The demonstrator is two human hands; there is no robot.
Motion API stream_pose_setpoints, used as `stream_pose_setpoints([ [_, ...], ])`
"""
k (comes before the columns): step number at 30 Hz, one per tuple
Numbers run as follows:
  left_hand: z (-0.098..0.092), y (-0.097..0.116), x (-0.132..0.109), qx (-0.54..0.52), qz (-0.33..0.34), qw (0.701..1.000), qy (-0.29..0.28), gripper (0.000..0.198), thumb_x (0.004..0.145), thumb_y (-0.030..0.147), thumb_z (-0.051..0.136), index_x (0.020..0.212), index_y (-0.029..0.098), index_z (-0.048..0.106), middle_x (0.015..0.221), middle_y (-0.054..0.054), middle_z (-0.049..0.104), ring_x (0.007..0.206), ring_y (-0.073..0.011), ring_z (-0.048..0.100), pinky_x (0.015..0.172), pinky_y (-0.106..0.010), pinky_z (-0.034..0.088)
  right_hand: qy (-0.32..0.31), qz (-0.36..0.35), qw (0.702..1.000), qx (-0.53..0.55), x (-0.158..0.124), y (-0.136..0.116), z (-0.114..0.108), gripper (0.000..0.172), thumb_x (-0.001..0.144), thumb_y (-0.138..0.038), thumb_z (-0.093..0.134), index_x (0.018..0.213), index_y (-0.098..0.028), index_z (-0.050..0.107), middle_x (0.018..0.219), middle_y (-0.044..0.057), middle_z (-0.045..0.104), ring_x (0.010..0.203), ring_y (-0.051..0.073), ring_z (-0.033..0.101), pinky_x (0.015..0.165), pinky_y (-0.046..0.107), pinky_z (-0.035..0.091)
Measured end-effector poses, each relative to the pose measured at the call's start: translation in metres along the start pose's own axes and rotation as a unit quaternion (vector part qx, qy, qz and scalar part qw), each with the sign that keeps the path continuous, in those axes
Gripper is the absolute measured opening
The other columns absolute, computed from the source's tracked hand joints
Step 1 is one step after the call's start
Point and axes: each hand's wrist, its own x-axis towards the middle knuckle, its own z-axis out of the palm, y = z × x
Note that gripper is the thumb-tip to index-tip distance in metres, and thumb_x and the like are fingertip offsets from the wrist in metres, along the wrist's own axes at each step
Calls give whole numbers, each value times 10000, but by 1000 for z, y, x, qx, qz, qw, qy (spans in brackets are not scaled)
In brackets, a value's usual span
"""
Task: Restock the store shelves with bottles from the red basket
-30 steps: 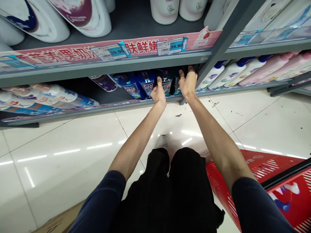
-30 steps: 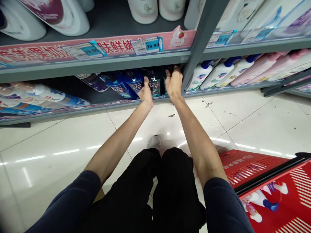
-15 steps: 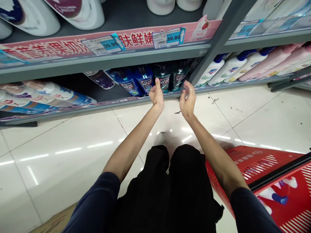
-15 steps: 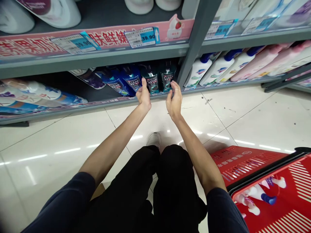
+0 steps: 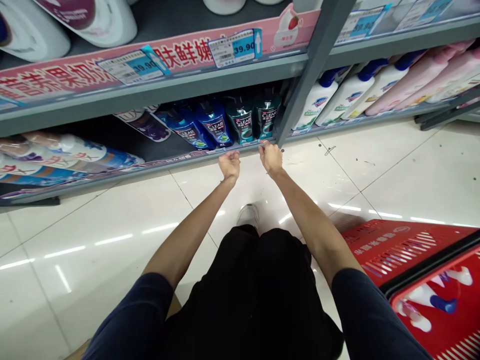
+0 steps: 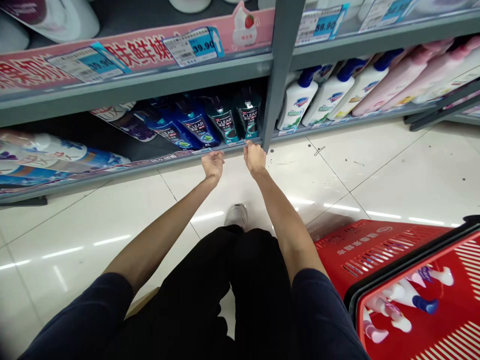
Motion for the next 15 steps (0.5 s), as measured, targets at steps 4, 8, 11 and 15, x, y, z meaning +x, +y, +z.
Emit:
stream_pose_setpoints([
  [4, -5, -2, 35, 162, 191, 967, -48, 79, 950, 218, 785, 944, 183, 855, 635, 7, 559, 754, -192, 656, 910, -326, 553, -12, -67, 991, -117, 26, -4, -6, 498, 1148, -235, 449, 1616, -204, 616, 1383, 178, 777, 1221, 346, 749, 1082, 486, 562],
  [8, 0, -4, 55, 233, 233, 941, -73, 160, 981, 179, 747, 1084, 192, 869, 699, -20, 603, 887, -245, 702, 1078, -423, 527, -21, -90, 980, -174, 43, 0, -8, 436, 1138, -203, 426, 1466, -157, 709, 1281, 190, 799, 1157, 336, 758, 1007, 456, 563],
  [11, 5, -6, 58, 257, 236, 933, -86, 175, 998, 199, 743, 1115, 193, 873, 703, -27, 609, 891, -256, 705, 1066, -426, 524, -24, -106, 978, -181, 49, 5, -9, 435, 1155, -228, 380, 1394, -169, 739, 1256, 169, 803, 1115, 316, 756, 971, 435, 552],
  [15, 9, -6, 60, 309, 254, 913, -80, 219, 1045, 282, 706, 1150, 193, 875, 699, -29, 615, 830, -241, 669, 951, -383, 522, -25, -121, 977, -174, 52, 11, -8, 429, 1155, -245, 383, 1375, -188, 748, 1277, 145, 803, 1099, 312, 751, 947, 418, 541],
])
